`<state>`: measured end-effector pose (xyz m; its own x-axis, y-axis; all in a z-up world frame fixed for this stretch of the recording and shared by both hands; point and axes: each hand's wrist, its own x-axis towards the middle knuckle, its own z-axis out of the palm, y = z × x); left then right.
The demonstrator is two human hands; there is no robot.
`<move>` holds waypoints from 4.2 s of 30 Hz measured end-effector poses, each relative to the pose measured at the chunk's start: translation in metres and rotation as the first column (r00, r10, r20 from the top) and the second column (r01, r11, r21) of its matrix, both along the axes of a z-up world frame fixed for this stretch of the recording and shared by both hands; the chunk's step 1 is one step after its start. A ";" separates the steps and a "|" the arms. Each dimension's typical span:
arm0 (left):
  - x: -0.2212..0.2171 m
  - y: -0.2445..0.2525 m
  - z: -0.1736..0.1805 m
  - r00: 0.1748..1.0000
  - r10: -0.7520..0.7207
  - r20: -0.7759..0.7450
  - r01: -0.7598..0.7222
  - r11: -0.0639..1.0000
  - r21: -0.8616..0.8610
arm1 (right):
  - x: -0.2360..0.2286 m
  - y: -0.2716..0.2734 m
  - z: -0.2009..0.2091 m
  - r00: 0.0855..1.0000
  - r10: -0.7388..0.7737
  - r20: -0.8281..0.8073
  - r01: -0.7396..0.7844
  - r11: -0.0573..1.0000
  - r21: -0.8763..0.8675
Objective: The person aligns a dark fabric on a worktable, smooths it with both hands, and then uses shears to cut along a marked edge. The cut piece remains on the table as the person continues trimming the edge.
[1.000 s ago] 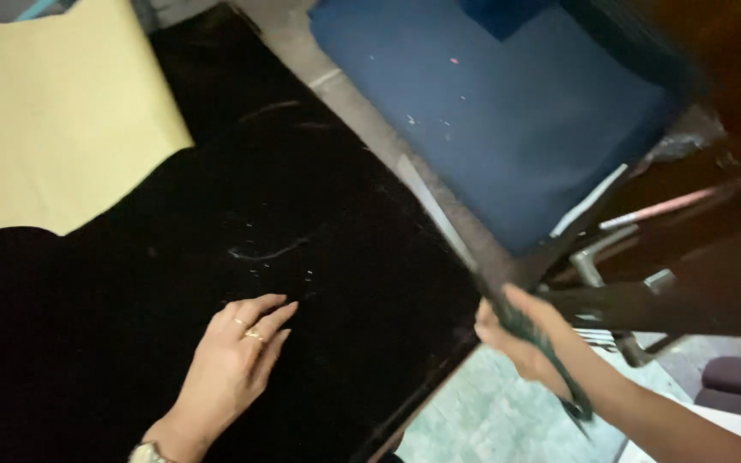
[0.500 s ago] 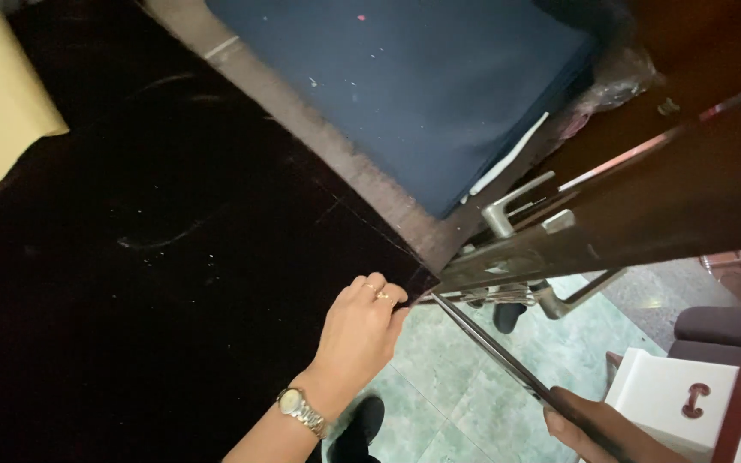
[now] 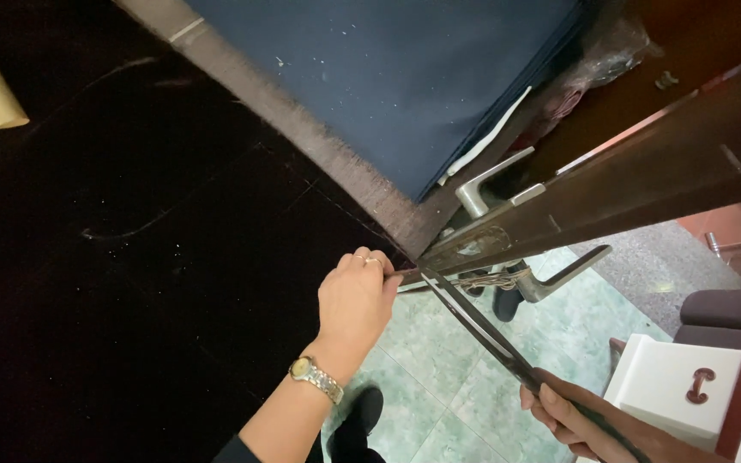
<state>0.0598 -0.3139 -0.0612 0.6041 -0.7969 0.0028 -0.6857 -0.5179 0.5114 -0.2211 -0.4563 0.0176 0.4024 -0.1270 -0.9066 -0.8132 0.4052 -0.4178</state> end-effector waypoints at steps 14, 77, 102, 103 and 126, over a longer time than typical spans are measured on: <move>0.013 0.001 0.034 0.944 0.068 -0.323 -0.036 0.994 0.104 | 0.009 -0.001 0.017 0.998 0.068 -0.002 -0.068 0.996 -0.066; 0.019 0.006 0.020 0.900 0.037 -0.434 -0.020 0.999 0.043 | 0.042 -0.018 -0.029 0.986 0.126 0.109 -0.125 0.992 -0.010; 0.022 0.008 0.026 0.924 -0.040 -0.381 0.066 0.996 0.054 | 0.052 -0.005 -0.032 0.819 0.567 -0.093 -0.534 0.692 -0.486; 0.022 0.007 0.028 0.929 -0.030 -0.369 0.059 0.996 0.068 | 0.055 -0.002 -0.028 0.818 0.569 -0.088 -0.531 0.687 -0.496; 0.020 0.007 0.032 0.917 0.019 -0.399 0.014 0.997 0.080 | 0.051 0.002 -0.004 0.945 0.326 0.024 -0.313 0.925 -0.214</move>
